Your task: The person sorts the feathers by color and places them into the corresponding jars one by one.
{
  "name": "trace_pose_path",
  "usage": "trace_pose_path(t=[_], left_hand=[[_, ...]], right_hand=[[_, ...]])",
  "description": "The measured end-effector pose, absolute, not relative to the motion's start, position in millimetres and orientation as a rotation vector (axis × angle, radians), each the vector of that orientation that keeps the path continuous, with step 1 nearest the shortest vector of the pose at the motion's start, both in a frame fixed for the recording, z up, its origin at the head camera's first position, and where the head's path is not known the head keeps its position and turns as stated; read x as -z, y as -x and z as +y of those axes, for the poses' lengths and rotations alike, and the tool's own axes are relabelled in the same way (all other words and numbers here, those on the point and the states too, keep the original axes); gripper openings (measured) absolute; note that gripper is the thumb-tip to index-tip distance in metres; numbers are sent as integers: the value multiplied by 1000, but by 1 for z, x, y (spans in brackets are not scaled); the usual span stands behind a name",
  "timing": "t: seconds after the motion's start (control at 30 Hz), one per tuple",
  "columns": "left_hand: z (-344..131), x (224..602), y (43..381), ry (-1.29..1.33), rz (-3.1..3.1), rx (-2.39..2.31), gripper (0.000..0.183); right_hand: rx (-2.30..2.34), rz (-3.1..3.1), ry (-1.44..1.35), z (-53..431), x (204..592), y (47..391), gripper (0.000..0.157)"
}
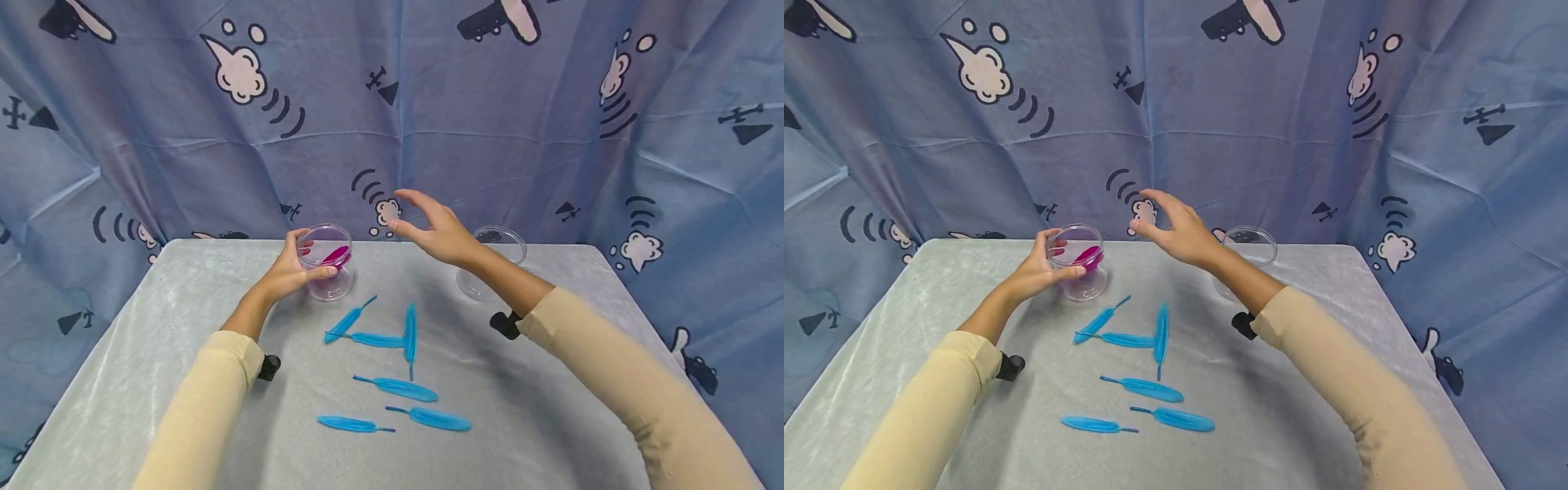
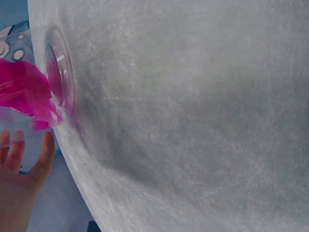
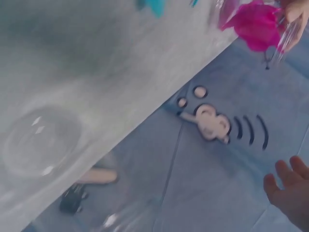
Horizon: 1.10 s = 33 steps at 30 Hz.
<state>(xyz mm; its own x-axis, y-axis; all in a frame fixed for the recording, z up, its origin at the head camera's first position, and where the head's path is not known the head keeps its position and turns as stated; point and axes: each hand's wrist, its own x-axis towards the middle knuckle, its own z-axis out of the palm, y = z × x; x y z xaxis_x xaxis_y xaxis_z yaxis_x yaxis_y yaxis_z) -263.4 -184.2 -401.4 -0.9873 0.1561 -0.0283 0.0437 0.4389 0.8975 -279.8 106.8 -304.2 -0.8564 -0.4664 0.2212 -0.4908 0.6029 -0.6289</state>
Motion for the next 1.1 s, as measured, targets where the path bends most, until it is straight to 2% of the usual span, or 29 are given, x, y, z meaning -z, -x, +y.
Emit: trace_pose_path(t=[0.27,0.5,0.7,0.93,1.1], left_hand=[[-184,402,264,-166,2575,-1592,103],[-183,402,265,-159,2584,-1580,103],[-183,401,264,-167,2575,-1590,103],[-185,402,264,-170,2575,-1592,103],[-185,401,264,-166,2576,-1594,103]], right_hand=[[-1048,-2821,-727,169,305,280,70],[-1034,-2809,-435,225,335,288,79],[-1114,-2786,-243,250,356,287,90],[-1378,-2717,-292,265,379,290,109],[-1482,-2685,-331,267,390,292,114]])
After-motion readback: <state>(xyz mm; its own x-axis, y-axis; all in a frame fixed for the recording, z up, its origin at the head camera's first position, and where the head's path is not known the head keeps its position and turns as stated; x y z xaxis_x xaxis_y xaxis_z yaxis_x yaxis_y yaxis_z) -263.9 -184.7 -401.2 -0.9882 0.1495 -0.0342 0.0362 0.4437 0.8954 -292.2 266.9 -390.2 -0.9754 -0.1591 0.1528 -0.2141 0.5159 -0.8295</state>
